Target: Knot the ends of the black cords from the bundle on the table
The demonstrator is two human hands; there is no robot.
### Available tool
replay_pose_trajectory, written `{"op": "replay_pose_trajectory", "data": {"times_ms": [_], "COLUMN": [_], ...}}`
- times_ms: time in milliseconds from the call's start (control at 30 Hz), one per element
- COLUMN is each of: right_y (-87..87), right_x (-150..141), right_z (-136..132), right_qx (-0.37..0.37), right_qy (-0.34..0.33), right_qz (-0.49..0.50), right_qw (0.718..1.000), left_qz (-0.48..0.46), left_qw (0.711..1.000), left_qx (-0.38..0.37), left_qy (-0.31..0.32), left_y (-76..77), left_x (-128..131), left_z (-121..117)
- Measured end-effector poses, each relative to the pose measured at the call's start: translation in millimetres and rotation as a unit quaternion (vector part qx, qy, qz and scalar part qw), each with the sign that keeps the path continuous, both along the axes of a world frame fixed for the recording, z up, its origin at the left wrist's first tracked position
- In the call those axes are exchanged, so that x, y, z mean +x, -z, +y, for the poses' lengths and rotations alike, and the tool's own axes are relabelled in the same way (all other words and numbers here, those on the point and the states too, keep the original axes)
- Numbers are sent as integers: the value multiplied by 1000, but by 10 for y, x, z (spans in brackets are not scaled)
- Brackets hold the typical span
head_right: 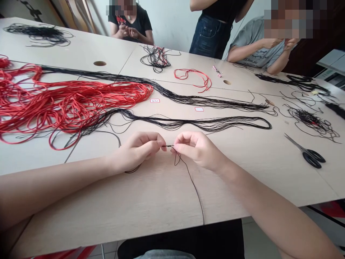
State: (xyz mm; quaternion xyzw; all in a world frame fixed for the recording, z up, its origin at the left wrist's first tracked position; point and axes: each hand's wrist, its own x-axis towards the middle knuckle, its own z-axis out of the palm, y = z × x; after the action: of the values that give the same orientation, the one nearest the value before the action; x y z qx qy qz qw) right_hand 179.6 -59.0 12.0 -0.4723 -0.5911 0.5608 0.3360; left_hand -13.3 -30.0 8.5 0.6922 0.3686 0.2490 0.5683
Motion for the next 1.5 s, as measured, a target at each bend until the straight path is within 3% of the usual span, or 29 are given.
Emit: {"op": "replay_pose_trajectory", "data": {"times_ms": [267, 533, 633, 767, 1033, 1233, 1500], "right_y": [45, 29, 26, 4, -2, 63, 151], "right_x": [8, -1, 12, -24, -119, -150, -172], "right_z": [9, -8, 6, -16, -135, -170, -240], "right_qx": [-6, 70, 44, 29, 115, 220, 388], "right_qy": [-4, 23, 2, 27, 58, 80, 41], "right_qz": [-40, -120, -98, -103, -187, -223, -274], "right_qw": [999, 990, 994, 994, 974, 946, 879], "left_qz": [-15, -16, -10, 10, 26, 22, 36], "left_qw": [1000, 999, 1000, 1000, 999, 999, 999], "left_qx": [-22, -27, -24, -28, -15, 0, 19], "left_qy": [9, 6, 2, -11, -37, -35, -34], "left_y": [-1, -12, -6, 1, -41, -11, 29], "left_x": [-11, -14, -17, -19, -20, -17, -11], "left_z": [1, 6, 14, 6, -22, -11, -14]}}
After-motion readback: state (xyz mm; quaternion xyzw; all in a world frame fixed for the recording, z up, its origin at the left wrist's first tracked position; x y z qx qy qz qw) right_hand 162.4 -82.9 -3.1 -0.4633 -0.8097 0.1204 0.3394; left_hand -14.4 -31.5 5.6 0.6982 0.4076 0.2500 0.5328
